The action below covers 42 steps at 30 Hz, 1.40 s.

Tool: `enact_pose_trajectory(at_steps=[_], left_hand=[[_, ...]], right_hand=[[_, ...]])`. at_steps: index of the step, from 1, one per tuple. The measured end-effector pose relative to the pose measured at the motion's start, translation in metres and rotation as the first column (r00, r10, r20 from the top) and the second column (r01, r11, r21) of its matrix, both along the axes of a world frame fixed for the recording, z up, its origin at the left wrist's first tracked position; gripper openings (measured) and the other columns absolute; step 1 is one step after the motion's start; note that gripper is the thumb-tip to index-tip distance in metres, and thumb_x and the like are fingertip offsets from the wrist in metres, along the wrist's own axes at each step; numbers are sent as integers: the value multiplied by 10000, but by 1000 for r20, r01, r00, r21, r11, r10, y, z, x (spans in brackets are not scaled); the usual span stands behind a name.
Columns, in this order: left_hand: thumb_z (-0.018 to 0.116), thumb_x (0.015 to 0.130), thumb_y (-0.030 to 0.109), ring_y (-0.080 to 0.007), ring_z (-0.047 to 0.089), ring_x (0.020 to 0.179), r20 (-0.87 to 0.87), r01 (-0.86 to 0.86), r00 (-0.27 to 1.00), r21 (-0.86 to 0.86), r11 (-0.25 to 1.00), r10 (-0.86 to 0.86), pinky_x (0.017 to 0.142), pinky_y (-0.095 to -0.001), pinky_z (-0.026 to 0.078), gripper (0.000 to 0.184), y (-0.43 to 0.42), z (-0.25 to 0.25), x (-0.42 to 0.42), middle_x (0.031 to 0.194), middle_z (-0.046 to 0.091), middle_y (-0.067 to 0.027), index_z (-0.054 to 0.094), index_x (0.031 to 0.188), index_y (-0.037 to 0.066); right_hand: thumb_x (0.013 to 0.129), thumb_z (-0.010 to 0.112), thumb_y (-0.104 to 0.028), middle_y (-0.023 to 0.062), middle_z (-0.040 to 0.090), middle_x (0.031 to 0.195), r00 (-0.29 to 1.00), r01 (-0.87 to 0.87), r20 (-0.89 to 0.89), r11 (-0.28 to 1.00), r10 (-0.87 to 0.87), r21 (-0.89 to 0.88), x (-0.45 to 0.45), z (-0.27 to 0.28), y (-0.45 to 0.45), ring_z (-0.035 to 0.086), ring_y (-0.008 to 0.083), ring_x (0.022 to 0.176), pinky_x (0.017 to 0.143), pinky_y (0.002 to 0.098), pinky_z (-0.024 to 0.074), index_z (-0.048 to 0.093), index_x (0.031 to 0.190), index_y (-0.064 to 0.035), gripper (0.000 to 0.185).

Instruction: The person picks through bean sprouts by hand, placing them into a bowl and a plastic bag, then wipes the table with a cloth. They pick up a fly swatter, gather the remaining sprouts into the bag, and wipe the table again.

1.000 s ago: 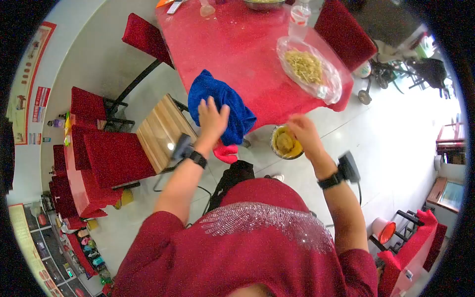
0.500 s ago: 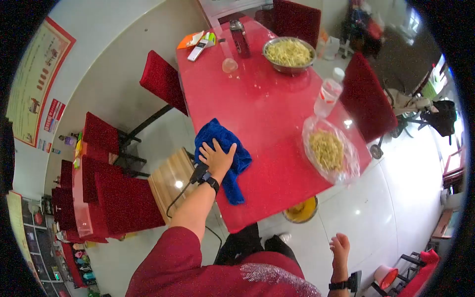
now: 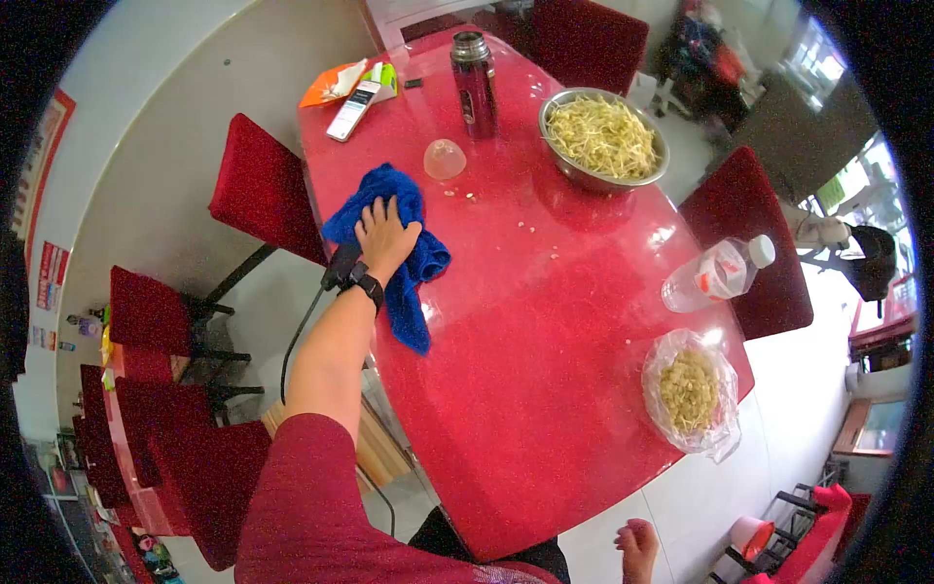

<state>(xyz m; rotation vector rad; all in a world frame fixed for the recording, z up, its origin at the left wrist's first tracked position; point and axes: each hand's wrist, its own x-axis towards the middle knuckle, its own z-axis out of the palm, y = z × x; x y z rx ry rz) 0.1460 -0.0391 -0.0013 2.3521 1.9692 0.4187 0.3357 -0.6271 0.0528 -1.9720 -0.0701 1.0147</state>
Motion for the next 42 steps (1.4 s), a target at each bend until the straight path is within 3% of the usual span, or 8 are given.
enact_pose_trajectory(at_steps=[9,14,21,26,32,37,38,42], left_hand=[[520,636,250,-276,291,1211,132,555,817,85,828,-561,994,-409,192,624,14,-5,21,1290,362,-113,402,1219,61],[557,583,259,-256,318,1188,121,671,715,157,725,-688,983,-413,210,597,22,-7,45,1233,420,-87,463,1161,143],[558,582,208,-300,392,1135,130,862,457,178,474,-880,914,-413,304,538,17,-10,90,1184,472,-127,472,1103,103],[543,556,171,-288,350,1183,206,922,358,76,380,-911,970,-417,243,525,-58,0,124,1217,455,-110,473,1073,107],[539,562,192,-303,315,1208,181,912,393,47,407,-902,988,-451,207,564,-159,6,133,1219,429,-126,428,1106,94],[534,565,209,-315,318,1194,180,871,469,70,487,-865,982,-456,201,552,-243,8,150,1223,428,-121,442,1099,102],[534,565,209,-315,318,1194,170,869,474,68,490,-864,982,-456,201,552,-254,8,153,1223,428,-121,442,1099,102],[540,568,213,-307,313,1191,159,804,574,78,590,-803,980,-457,197,542,-271,9,159,1226,422,-113,451,1092,104]], right_hand=[[780,507,-4,63,555,725,977,-211,9,976,212,-54,-23,-5,37,534,121,617,553,226,429,499,922,-1,142],[786,503,-3,62,554,740,982,-189,-4,982,189,-23,-23,-3,26,532,122,641,568,225,429,497,921,3,135],[812,505,-24,37,530,699,963,-83,252,994,98,-70,11,-13,-10,494,87,623,575,216,420,505,917,2,108],[832,544,-165,61,502,951,922,191,319,974,-220,119,54,6,4,490,116,818,689,228,410,412,1127,-10,359],[798,576,-213,171,393,1213,799,295,479,931,-364,215,166,-24,62,465,218,1002,777,311,406,212,1269,19,639],[783,581,-207,126,574,937,866,95,484,992,-124,83,196,-20,68,548,178,818,713,281,432,473,1097,-11,386],[790,563,-164,113,589,782,720,47,676,982,-159,181,198,-22,70,565,172,705,649,275,442,547,968,-16,232],[814,510,-136,145,581,840,562,-235,827,959,3,156,182,50,108,580,239,727,668,328,452,550,961,-37,182]])
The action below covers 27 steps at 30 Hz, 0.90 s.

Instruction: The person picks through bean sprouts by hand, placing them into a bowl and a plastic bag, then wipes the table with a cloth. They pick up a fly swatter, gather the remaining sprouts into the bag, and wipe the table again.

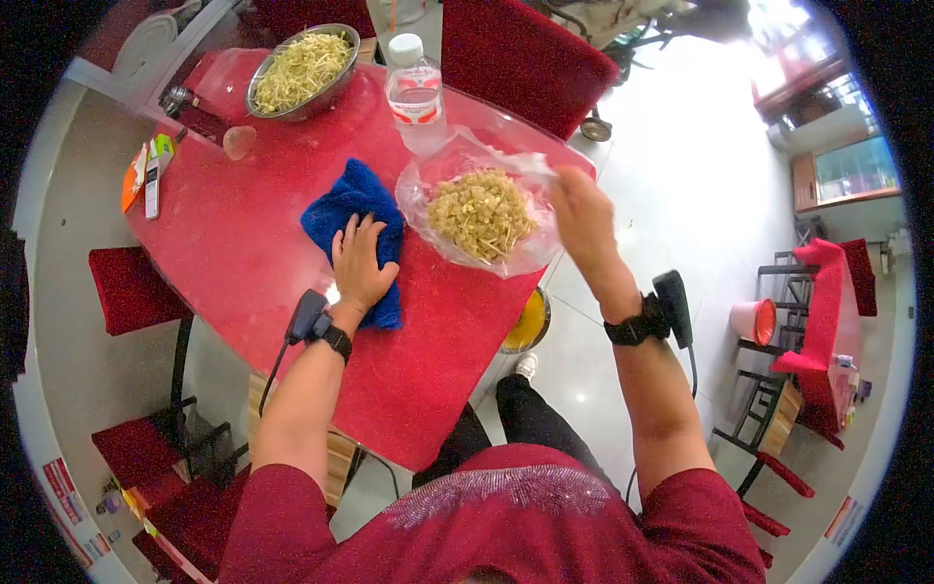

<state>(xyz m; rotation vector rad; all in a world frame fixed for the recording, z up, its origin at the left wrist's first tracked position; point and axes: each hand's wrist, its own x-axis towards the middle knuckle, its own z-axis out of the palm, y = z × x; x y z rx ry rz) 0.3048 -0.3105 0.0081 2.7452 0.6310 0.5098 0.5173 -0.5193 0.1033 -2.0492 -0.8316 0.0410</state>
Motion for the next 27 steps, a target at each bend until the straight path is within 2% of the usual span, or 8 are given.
enact_pose_trajectory(at_steps=[2,4,7,11,15,17,21,27], left_hand=[[543,574,219,-298,314,1185,11,-16,1000,-17,1000,16,978,-458,197,520,0,1,1,1220,423,-106,464,1077,109],[540,575,219,-303,317,1186,10,-14,1000,-13,1000,15,982,-456,193,525,2,2,1,1218,424,-115,459,1081,102],[533,578,220,-309,319,1187,-21,-11,1000,-24,1000,11,988,-451,190,533,3,6,0,1215,424,-131,455,1089,91],[544,577,214,-319,312,1189,-22,6,1000,-64,998,-7,985,-458,195,568,9,3,-2,1230,397,-153,435,1119,84],[609,579,232,-348,273,1200,112,-46,992,-77,996,54,977,-480,187,718,7,1,-2,1293,298,-191,336,1223,73],[626,620,332,-347,259,1209,83,-117,989,-31,993,119,976,-488,180,775,6,-1,2,1305,289,-193,291,1266,64],[609,644,420,-332,264,1210,-55,-98,993,38,994,100,977,-478,178,795,5,-1,9,1302,311,-175,290,1277,59],[580,678,409,-297,311,1192,-44,209,977,-10,978,-209,980,-450,206,730,-43,3,52,1281,367,-139,325,1267,62]], right_hand=[[808,491,-145,157,582,888,922,-223,284,960,264,-170,-2,-6,22,580,300,773,696,375,453,532,1006,-55,221],[803,464,-154,152,596,861,909,-332,55,798,413,-503,-29,24,56,585,319,790,684,391,460,441,1156,-121,355],[807,448,-146,148,609,793,773,-282,143,537,618,-795,-51,42,97,600,311,739,642,391,473,421,1179,-130,373],[796,442,-86,163,586,777,696,-331,71,407,715,-851,-45,19,117,593,300,706,611,376,470,470,1138,-147,349],[794,461,-102,154,578,749,697,-368,188,570,692,-735,-25,-10,92,565,291,650,601,361,453,558,852,-64,119],[793,502,-114,125,532,660,794,-565,2,739,608,-366,-18,16,61,522,224,577,566,339,420,509,770,-33,85],[837,517,-175,4,421,574,906,-315,-374,908,201,-275,-7,49,-8,392,86,527,468,237,349,486,740,-36,172],[859,482,-161,-66,365,562,840,22,-543,1000,-21,-4,2,60,-123,316,19,483,419,171,243,479,726,-61,166]])
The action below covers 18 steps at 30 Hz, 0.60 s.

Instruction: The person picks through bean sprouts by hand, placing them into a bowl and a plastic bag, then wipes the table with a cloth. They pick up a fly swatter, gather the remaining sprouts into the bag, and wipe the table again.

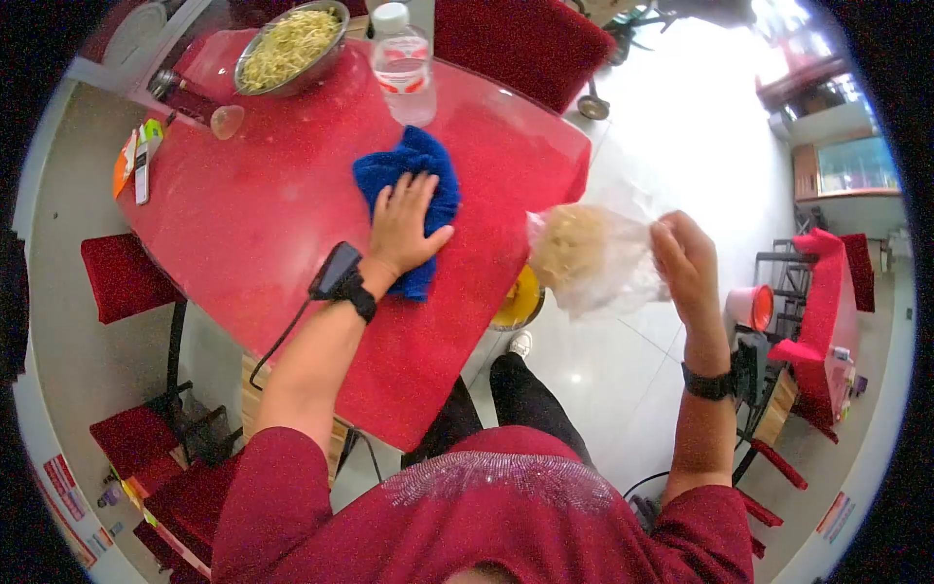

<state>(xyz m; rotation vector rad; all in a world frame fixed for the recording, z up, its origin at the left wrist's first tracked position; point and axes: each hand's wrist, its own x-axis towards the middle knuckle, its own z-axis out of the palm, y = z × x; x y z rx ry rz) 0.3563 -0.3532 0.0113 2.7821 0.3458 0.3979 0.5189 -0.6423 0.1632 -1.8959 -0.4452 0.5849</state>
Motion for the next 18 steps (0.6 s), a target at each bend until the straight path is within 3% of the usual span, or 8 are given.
enact_pose_trajectory(at_steps=[6,8,12,14,16,17,18], left_hand=[[581,675,253,-262,376,1145,51,201,979,-105,974,-197,944,-426,264,550,-87,2,34,1206,456,-91,440,1182,93],[593,637,208,-240,452,1063,165,282,952,-135,950,-259,911,-413,299,468,-129,-6,41,1100,527,-83,511,1086,102],[549,672,135,-266,537,927,92,154,987,-386,910,-128,856,-360,372,335,-175,-4,63,962,581,-127,551,1002,75],[515,711,113,-297,556,870,195,47,969,-747,663,151,800,-351,412,279,-222,-34,79,899,589,-164,549,972,20],[493,738,120,-298,567,837,136,29,963,-912,409,235,769,-348,428,277,-236,-18,78,848,594,-184,533,977,-13],[503,741,141,-263,579,822,137,46,959,-939,342,248,756,-311,434,292,-234,-7,72,874,599,-182,535,992,-4],[513,732,179,-293,571,892,99,39,965,-970,239,243,785,-343,428,330,-227,4,63,908,588,-217,527,1022,23]], right_hand=[[858,482,-153,-67,385,591,990,139,32,986,-136,-92,-7,1,-102,324,13,499,432,157,240,481,727,-68,156],[863,469,-144,-80,375,607,965,239,135,968,-227,-82,-2,-6,-140,325,3,526,451,149,238,484,723,-76,156],[875,455,-150,-96,355,620,935,354,31,935,-354,-11,2,-11,-195,296,-8,528,448,153,219,492,732,-85,162],[882,452,-158,-102,335,592,928,361,98,932,-361,18,6,-17,-213,284,-11,496,422,154,205,484,734,-96,164],[882,452,-160,-100,326,579,929,365,38,929,-368,57,9,-18,-218,277,-12,480,409,151,208,478,736,-95,162],[884,449,-162,-94,350,573,936,346,37,936,-349,69,15,-23,-225,285,-13,468,398,150,221,476,740,-93,162],[887,447,-167,-84,451,604,949,314,-3,945,-315,95,12,-15,-216,346,-27,485,402,142,247,501,757,-94,158]])
